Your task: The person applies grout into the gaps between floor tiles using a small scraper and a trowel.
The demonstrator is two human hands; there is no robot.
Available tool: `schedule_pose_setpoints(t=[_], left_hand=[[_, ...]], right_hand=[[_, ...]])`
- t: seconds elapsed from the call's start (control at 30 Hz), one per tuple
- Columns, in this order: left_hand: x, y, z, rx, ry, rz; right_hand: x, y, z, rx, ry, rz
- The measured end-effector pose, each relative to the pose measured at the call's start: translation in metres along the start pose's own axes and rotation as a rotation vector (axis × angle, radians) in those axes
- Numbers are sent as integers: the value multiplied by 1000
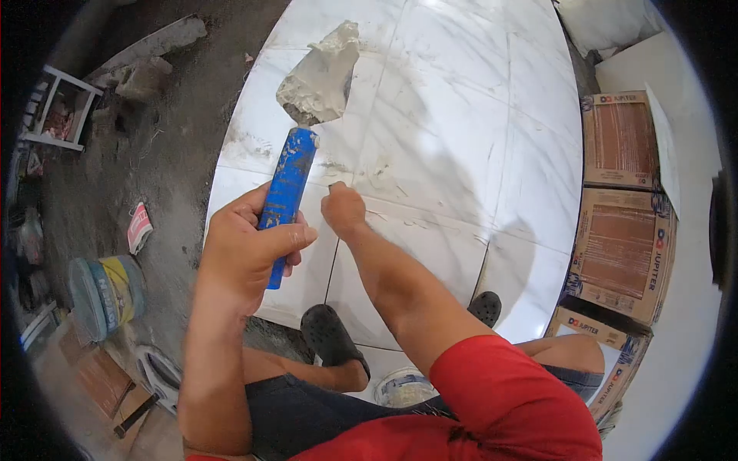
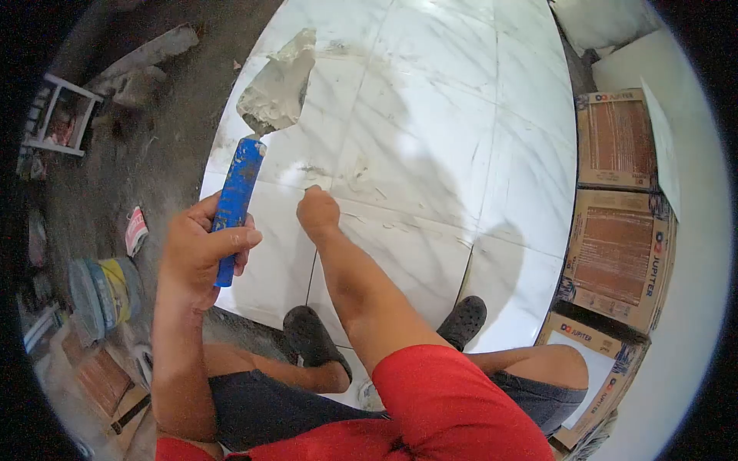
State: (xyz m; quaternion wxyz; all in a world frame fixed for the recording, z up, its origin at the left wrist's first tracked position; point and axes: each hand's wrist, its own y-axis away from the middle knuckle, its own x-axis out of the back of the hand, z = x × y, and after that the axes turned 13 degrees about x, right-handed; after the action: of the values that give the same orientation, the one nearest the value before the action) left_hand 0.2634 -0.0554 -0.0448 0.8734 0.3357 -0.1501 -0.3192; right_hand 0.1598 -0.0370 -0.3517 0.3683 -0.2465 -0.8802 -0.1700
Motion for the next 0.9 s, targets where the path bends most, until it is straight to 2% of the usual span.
schedule_pose_setpoints(t=[0.1,0.17,0.2,0.23,0.3,0.43,0.63,0.7,0.9], left_hand=[[1,-2,-4,-17,5,-7],[3,-4,-7,-54,-5,-36],[3,-4,-9,-65,4,-28],[3,-3,-9,-78,9,-39],[3,-1,-10,-116,15,-55],[5,5,-5,-125,14,-91],[14,13,0,-115,21,-123],[13,20,5,-58,29,-120],[1,51,0,-52,25,-76]], right_hand=[[4,0,11,66,-56,75],[22,2,45,-27,-411,93],[58,12,43,-236,-846,-7],[85,22,50,-271,-1084,-34],[130,42,63,-289,-1240,-32],[198,71,61,-224,-1293,1],[266,87,33,-170,-1295,54],[291,92,28,-136,-1253,86],[393,114,32,-12,-1063,155]])
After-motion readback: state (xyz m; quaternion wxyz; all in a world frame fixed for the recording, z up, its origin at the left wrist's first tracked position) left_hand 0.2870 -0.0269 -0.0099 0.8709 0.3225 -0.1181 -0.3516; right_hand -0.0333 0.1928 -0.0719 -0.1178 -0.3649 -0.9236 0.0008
